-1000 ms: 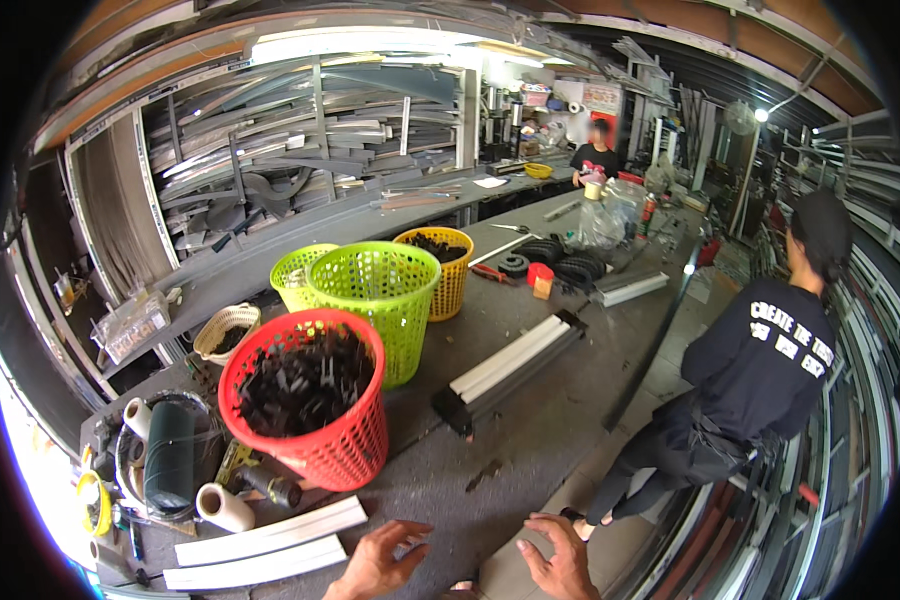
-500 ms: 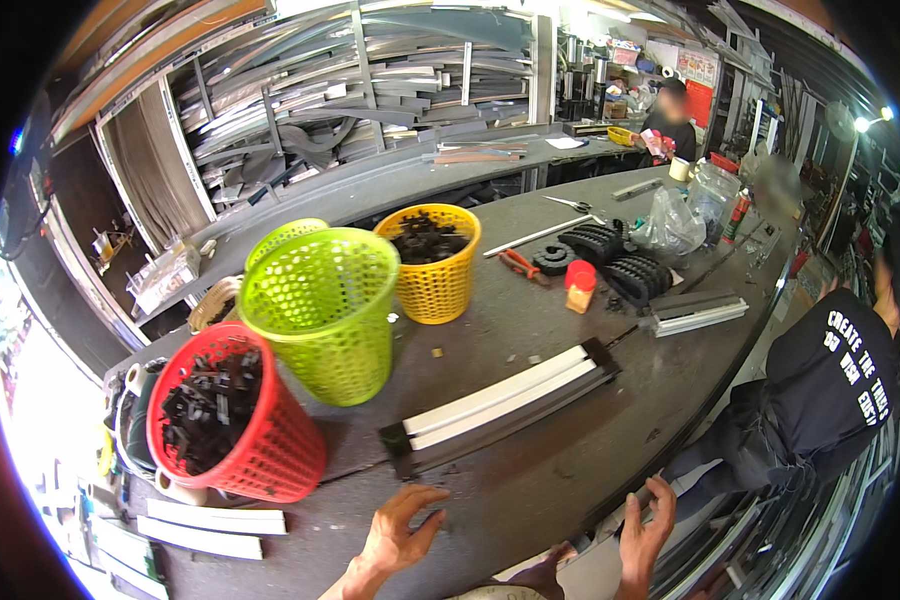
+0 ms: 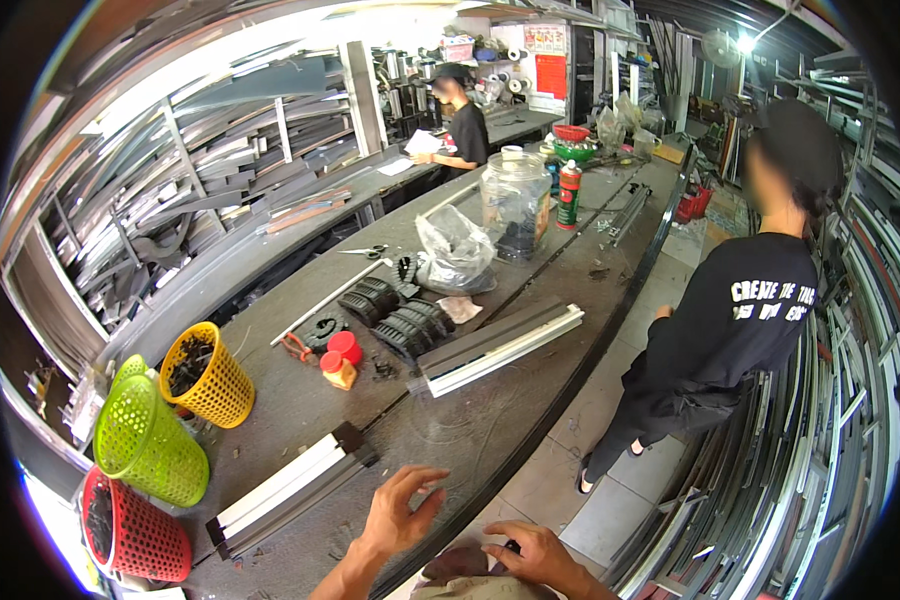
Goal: The person assembles a window frame by inserting a thin wire into a black profile, then uses a cordless drill to drive screws into the profile. They handle multiple white and black profiles and place the assembled piece on the workbench.
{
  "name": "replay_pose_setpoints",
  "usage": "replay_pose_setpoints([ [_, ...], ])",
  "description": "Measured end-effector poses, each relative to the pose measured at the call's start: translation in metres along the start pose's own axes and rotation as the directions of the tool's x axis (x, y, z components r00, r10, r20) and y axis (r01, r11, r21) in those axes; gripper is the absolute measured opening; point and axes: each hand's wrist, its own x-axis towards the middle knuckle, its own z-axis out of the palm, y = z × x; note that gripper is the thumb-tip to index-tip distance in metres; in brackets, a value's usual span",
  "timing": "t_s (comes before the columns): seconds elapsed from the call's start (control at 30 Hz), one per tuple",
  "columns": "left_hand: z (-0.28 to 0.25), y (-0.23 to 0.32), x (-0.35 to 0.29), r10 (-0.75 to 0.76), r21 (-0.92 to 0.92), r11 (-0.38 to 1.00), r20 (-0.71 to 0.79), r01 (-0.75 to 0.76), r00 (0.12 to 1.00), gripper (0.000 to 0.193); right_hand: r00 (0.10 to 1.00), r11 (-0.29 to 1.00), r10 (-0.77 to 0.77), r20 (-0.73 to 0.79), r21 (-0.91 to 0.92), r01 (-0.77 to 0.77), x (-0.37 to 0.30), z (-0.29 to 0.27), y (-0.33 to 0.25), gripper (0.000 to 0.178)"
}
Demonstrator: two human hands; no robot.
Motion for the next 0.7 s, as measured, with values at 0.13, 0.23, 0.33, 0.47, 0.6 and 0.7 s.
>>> replay_pose_setpoints([
  [0.13,0.023,-0.001,0.077,0.054,0.006,0.999,-0.015,-0.054,0.998,0.033,0.986,0.986,0.155,-0.064,0.078,-0.150,0.008,-0.043,0.028,0.031],
  [0.23,0.021,-0.010,0.146,0.159,0.137,0.979,-0.037,-0.152,0.987,0.030,0.968,0.975,0.211,-0.135,0.104,-0.198,0.019,-0.072,0.052,0.031],
  [0.33,0.021,-0.026,0.242,0.231,0.087,0.972,-0.156,-0.220,0.960,0.025,0.948,0.961,0.272,-0.167,0.095,-0.259,0.035,-0.103,0.076,0.031],
  [0.47,0.010,-0.056,0.389,0.304,0.303,0.924,-0.208,-0.235,0.930,0.021,0.947,0.965,0.257,-0.194,0.004,-0.261,0.073,-0.152,0.105,0.032],
  [0.6,0.021,-0.092,0.509,0.021,0.443,0.896,-0.046,0.001,0.999,0.026,0.932,0.960,0.258,-0.256,-0.038,-0.276,0.102,-0.201,0.129,0.029],
  [0.7,0.034,-0.097,0.547,-0.316,0.825,0.565,0.201,0.013,0.927,0.029,0.895,0.946,0.290,-0.339,-0.042,-0.322,0.122,-0.232,0.146,0.027],
])
